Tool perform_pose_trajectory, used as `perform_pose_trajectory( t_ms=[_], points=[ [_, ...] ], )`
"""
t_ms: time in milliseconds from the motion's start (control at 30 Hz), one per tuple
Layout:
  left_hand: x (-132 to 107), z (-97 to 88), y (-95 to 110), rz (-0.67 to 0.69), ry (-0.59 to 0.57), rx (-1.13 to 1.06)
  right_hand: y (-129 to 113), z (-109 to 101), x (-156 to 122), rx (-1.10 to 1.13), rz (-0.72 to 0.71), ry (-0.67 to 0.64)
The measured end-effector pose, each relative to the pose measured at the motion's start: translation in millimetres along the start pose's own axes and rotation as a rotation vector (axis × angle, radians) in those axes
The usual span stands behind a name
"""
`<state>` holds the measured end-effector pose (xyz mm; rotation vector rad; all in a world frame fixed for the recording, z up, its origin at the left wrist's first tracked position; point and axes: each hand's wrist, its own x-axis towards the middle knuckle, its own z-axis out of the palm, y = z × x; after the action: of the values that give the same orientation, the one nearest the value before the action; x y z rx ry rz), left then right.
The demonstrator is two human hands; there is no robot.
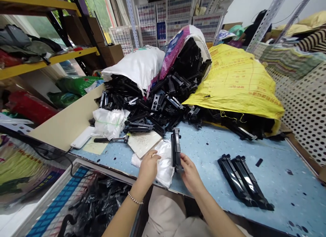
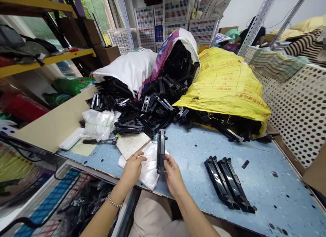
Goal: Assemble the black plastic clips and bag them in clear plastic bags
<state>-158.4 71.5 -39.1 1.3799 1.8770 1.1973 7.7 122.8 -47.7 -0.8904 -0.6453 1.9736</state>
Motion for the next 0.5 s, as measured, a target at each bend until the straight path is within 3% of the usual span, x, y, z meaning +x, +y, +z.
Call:
perform_pose_trajectory(
  t_ms=[200, 400, 500],
  points=[
    [7, 5.2, -8, -0.041, -0.082, -0.067, -12, -4, -7, 0.168, 0.064, -0.082],
    [14, 20.8, -14, -0.067, -0.036, -0.079, -9, 4, 3, 0.270, 0.139, -0.099],
    [13, 16.7, -11, -0.027, -0.017, -0.025, -1, 7, 9, 0.238, 0.104, -0.077]
  ],
)
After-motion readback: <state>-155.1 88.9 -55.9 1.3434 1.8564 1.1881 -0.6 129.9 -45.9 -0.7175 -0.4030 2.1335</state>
